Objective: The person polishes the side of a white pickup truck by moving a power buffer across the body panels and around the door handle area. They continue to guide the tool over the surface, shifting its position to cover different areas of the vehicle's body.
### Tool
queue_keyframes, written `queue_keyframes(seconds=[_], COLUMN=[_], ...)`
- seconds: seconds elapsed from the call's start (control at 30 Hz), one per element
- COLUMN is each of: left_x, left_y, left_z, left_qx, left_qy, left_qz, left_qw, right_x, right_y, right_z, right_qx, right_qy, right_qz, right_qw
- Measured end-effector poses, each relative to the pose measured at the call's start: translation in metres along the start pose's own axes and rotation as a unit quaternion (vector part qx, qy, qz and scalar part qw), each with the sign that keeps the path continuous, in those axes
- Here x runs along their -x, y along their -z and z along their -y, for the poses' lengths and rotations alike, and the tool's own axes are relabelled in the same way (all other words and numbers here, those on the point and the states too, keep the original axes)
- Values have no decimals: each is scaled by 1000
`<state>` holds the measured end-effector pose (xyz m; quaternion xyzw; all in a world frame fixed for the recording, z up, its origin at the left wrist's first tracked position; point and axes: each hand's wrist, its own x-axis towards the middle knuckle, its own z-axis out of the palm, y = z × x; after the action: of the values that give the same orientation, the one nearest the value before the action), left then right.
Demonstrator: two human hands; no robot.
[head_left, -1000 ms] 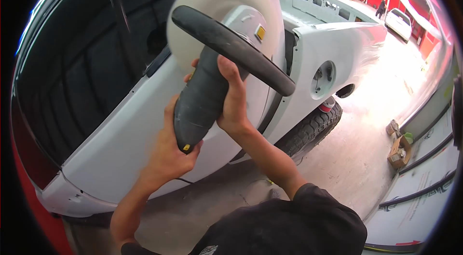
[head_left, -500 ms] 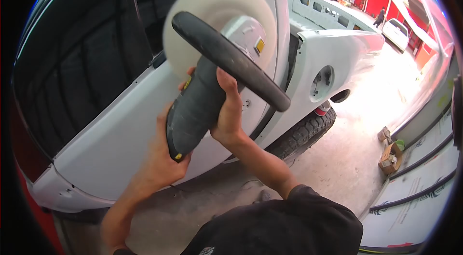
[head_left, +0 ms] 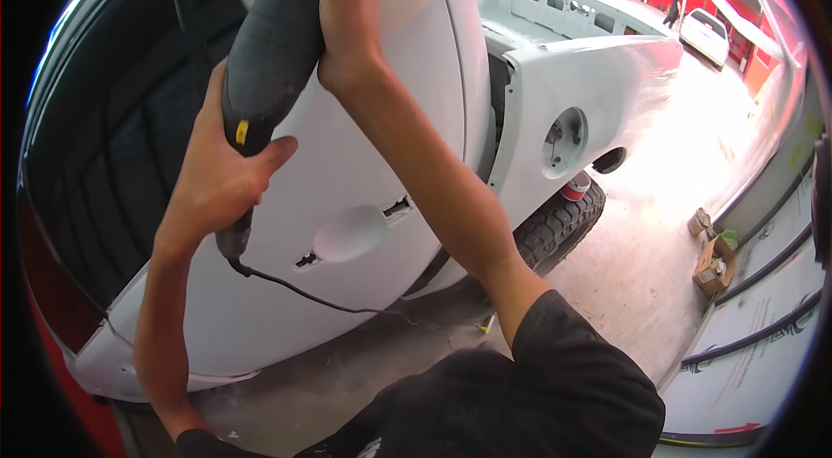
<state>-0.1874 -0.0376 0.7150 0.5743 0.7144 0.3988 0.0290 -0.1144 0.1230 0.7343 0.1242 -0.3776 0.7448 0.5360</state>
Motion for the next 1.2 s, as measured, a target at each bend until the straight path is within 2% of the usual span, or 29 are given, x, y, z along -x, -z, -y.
queue_keyframes(seconds=[0.03,0.1,0.17,0.2,0.27,0.33,0.4,0.5,0.6,0.73,0.8,0.87,0.97,1.1,1.2], left_x=[3,24,51,63,87,112,131,135,117,90,91,102,129,153,139], left_y=[-7,-15,-28,-36,-44,-60,-74,-86,-87,-82,-83,-90,-110,-118,-108], left_z=[29,49,65,74,91,105,107,100,98,79,79,81,91,94,84], left_qx=[-5,-25,-43,-57,-20,3,45,32,20,56,11,-49,23,69,-1], left_qy=[-74,-121,-147,-171,-136,-121,-39,-59,-91,-68,-93,-123,-63,23,-69], left_qz=[-12,-13,-8,-18,42,48,71,46,-3,-27,-30,-29,7,58,16], left_qw=[997,992,988,983,990,992,996,997,996,996,995,991,998,996,997], right_x=[11,39,70,83,121,161,183,185,147,110,110,124,173,212,185], right_y=[5,15,29,40,60,72,86,98,85,54,55,88,124,131,118], right_z=[-7,-22,-39,-56,-81,-89,-97,-95,-83,-47,-42,-66,-97,-99,-86], right_qx=[7,9,-8,43,57,19,17,33,93,59,48,94,66,-57,-25], right_qy=[14,33,-8,29,35,11,17,-8,-12,16,1,-10,-20,-41,-54], right_qz=[-12,-38,-65,-77,-84,-66,-46,-38,-66,-40,-35,-29,-31,-6,15], right_qw=[1000,999,998,996,994,998,999,999,993,997,998,995,997,998,998])
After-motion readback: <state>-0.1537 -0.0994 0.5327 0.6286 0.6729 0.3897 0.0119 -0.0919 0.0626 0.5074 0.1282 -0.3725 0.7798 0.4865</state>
